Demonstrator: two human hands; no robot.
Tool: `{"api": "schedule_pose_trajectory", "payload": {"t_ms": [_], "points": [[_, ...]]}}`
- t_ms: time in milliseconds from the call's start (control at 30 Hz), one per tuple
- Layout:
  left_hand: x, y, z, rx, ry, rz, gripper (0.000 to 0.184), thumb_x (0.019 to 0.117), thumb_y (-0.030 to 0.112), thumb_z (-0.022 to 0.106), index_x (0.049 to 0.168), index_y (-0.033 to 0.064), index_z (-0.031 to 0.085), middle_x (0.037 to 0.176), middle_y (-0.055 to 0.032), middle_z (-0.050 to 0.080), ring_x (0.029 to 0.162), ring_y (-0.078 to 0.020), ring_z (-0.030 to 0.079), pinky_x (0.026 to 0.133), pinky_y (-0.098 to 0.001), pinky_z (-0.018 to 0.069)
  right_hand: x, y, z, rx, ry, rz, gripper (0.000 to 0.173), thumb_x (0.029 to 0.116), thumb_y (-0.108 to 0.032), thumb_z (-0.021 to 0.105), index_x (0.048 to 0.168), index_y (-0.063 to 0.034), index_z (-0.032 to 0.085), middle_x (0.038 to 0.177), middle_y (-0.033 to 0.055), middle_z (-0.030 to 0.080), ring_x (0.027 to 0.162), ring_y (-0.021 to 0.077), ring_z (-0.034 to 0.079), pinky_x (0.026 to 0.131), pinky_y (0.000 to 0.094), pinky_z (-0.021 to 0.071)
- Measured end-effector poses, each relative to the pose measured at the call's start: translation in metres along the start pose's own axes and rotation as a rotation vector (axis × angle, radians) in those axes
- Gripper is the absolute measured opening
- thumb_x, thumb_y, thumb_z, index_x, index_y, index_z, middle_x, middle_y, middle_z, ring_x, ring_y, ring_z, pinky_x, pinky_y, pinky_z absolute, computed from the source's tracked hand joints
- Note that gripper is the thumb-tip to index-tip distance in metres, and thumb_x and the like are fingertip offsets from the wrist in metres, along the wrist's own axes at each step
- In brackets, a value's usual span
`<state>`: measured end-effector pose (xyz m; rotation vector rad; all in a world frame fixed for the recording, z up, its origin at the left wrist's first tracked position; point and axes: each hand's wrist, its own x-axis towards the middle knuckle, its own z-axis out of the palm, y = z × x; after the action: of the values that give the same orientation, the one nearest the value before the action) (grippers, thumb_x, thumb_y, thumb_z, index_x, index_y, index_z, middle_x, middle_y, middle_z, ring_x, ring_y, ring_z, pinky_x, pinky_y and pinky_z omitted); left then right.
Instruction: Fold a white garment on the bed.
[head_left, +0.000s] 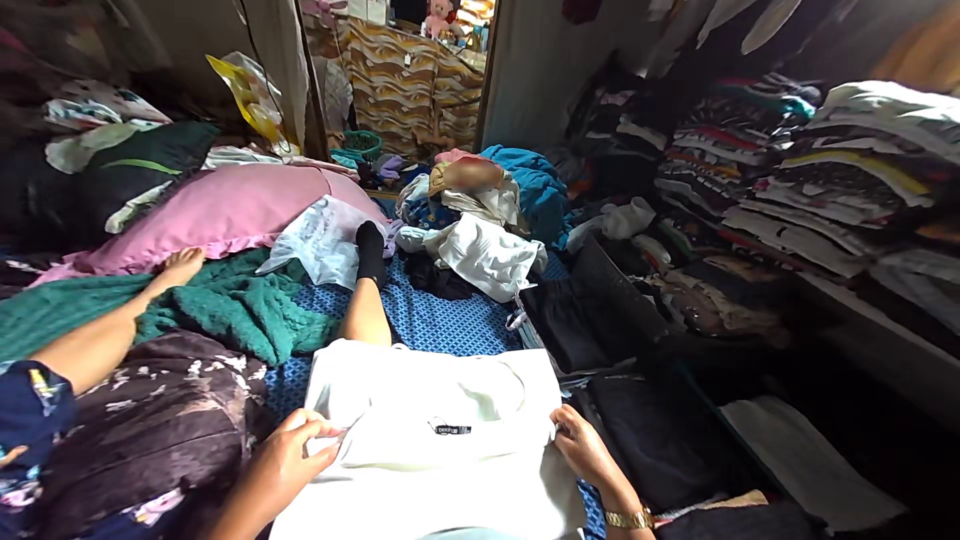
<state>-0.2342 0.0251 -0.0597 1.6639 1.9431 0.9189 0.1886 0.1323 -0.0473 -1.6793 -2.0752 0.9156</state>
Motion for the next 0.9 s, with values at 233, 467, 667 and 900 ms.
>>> {"api": "schedule_pose_trajectory", "payload": {"t_ms": [233, 467, 667, 900], "points": [[0.0003, -0.0007, 0.0004, 0.004, -0.006, -0.011, 0.018, 0.0831, 0.006, 0.078, 0.099, -0.0015, 0.077, 0.114, -0.0212, 0.067, 0.101, -0.0356, 0.065, 0.084, -0.0552, 0.0523, 0.0004, 0.0009, 0.0005, 0.016, 0.003, -0.002, 0.016, 0.0913, 0.004, 0.055, 0.100, 0.0062, 0.068, 0.105, 0.0187, 0.062, 0.096, 0.0267, 0.061, 0.086, 0.0424, 0.0513], [0.0006, -0.0010, 0.0013, -0.006, 0.002, -0.009, 0.017, 0.0824, 0.005, 0.078, 0.099, -0.0012, 0.077, 0.113, -0.0214, 0.067, 0.106, -0.0370, 0.064, 0.088, -0.0568, 0.0519, 0.0004, 0.0009, 0.0007, 0.024, 0.008, -0.002, 0.015, 0.0917, 0.003, 0.055, 0.099, 0.0061, 0.068, 0.103, 0.0179, 0.062, 0.094, 0.0259, 0.061, 0.085, 0.0414, 0.0511], [0.0002, -0.0026, 0.0018, -0.009, 0.005, 0.001, 0.019, 0.0817, 0.005, 0.079, 0.099, -0.0018, 0.077, 0.113, -0.0216, 0.067, 0.106, -0.0367, 0.064, 0.088, -0.0567, 0.0520, -0.0003, 0.0007, 0.0006, 0.027, -0.001, 0.004, 0.016, 0.0918, 0.004, 0.054, 0.100, 0.0059, 0.067, 0.103, 0.0177, 0.061, 0.094, 0.0252, 0.060, 0.084, 0.0411, 0.0508], [-0.0004, -0.0037, 0.0026, -0.012, 0.013, 0.001, 0.019, 0.0821, 0.006, 0.078, 0.099, -0.0014, 0.077, 0.113, -0.0211, 0.067, 0.103, -0.0358, 0.064, 0.085, -0.0553, 0.0523, -0.0001, 0.0008, 0.0005, 0.052, 0.000, 0.006, 0.016, 0.0913, 0.005, 0.054, 0.100, 0.0065, 0.067, 0.105, 0.0181, 0.061, 0.095, 0.0253, 0.060, 0.085, 0.0408, 0.0506]]}}
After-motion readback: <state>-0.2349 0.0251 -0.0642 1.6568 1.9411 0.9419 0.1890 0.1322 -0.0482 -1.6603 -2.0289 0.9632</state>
